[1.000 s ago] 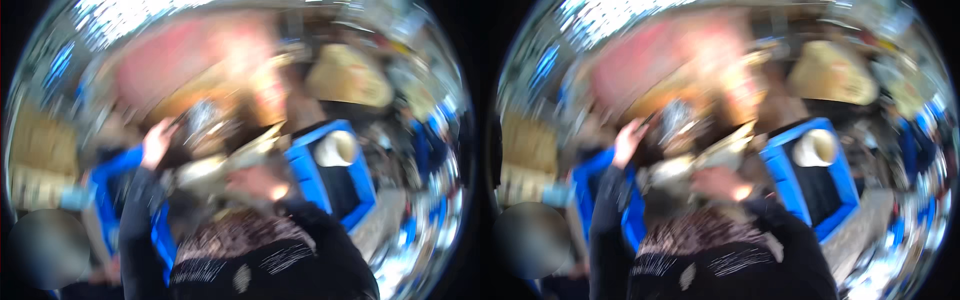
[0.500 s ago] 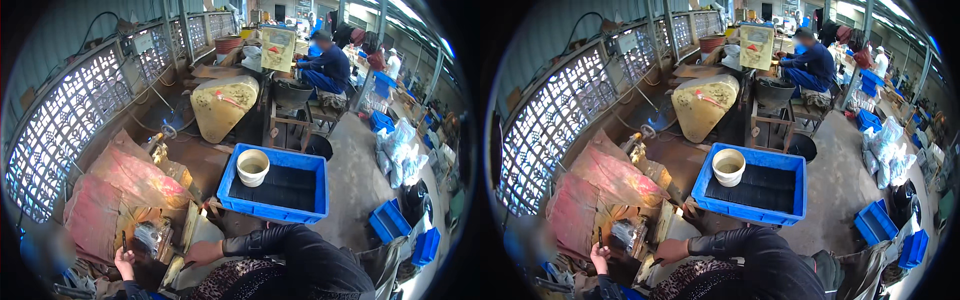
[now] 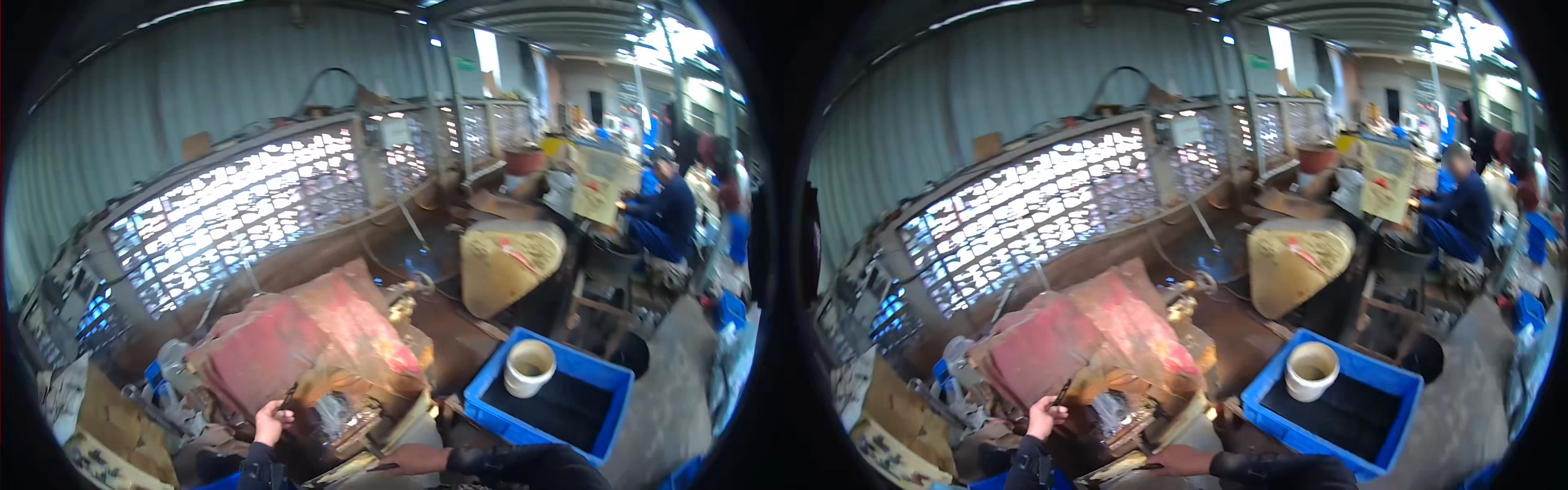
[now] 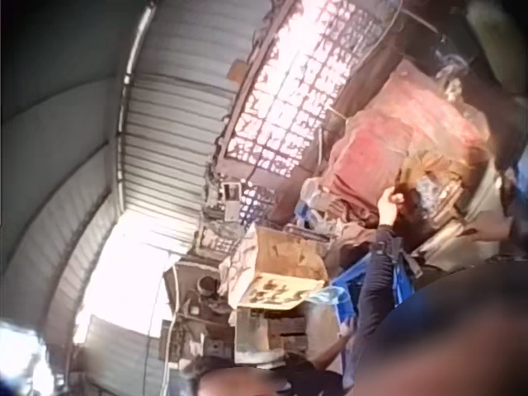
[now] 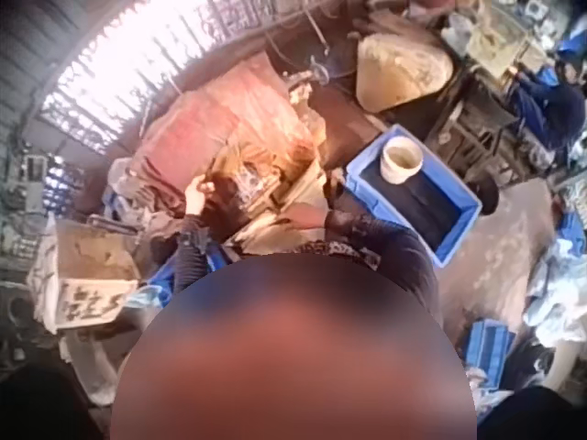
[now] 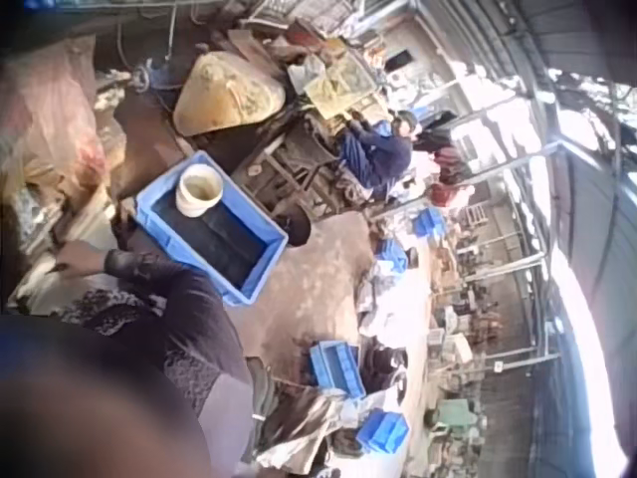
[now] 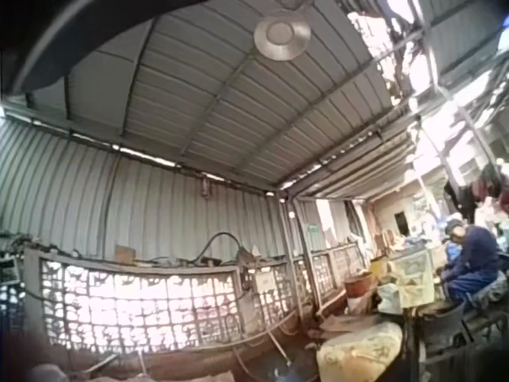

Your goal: Assembling and inspecting small metal components at a workbench in a fabrication facility.

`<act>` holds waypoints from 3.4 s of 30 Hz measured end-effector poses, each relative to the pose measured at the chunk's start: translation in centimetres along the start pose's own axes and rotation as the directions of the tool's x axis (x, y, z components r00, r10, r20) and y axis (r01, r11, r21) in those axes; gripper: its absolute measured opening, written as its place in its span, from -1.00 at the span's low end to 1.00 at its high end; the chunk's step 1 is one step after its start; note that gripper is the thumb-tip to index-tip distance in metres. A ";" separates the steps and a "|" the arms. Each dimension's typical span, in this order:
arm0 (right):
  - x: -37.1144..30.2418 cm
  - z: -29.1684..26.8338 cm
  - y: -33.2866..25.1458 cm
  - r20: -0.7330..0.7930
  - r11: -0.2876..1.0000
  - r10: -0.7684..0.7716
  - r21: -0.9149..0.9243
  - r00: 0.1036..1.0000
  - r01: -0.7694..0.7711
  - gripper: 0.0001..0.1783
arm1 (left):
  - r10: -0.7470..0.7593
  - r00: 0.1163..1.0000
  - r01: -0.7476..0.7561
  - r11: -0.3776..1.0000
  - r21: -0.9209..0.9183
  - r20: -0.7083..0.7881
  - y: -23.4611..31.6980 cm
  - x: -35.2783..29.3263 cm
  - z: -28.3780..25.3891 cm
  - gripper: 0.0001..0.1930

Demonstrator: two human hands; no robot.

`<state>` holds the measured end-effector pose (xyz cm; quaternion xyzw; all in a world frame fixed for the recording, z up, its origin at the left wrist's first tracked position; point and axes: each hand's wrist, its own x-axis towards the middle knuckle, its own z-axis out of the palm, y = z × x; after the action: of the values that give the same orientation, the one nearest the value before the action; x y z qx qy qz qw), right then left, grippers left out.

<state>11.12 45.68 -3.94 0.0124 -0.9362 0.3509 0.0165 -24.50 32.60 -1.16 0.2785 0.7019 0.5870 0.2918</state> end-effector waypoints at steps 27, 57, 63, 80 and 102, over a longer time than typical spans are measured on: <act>-1.0 1.5 -0.1 -0.228 1.000 -0.006 -0.031 0.974 -0.001 -0.65 | 0.076 0.996 -0.073 0.996 0.055 -0.043 -1.9 -2.9 0.8 -0.65; -0.3 0.9 -1.7 -0.272 0.972 0.172 0.203 0.947 -0.118 -0.77 | 0.238 0.807 -0.578 0.505 0.641 0.540 -11.9 2.4 4.8 -0.58; 0.1 0.5 -1.8 -0.225 0.982 0.151 0.142 0.963 -0.121 -0.74 | 0.271 0.764 -0.641 0.426 0.638 0.586 -12.7 2.6 3.7 -0.52; 0.2 0.1 -2.1 -0.407 0.999 0.017 0.037 0.913 -0.003 -0.83 | 0.325 0.818 -0.572 0.555 0.604 0.475 -4.2 -3.0 3.4 -0.49; 29.9 -11.3 3.6 -0.410 0.997 -0.012 0.059 0.912 0.040 -0.77 | 0.308 0.581 -0.676 0.698 -0.236 -0.754 19.4 -10.5 -17.0 -0.70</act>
<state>-18.65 55.48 3.43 -0.0483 -0.8997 0.3761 0.2162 -28.92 16.67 21.28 0.1559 0.4676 0.8645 -0.0986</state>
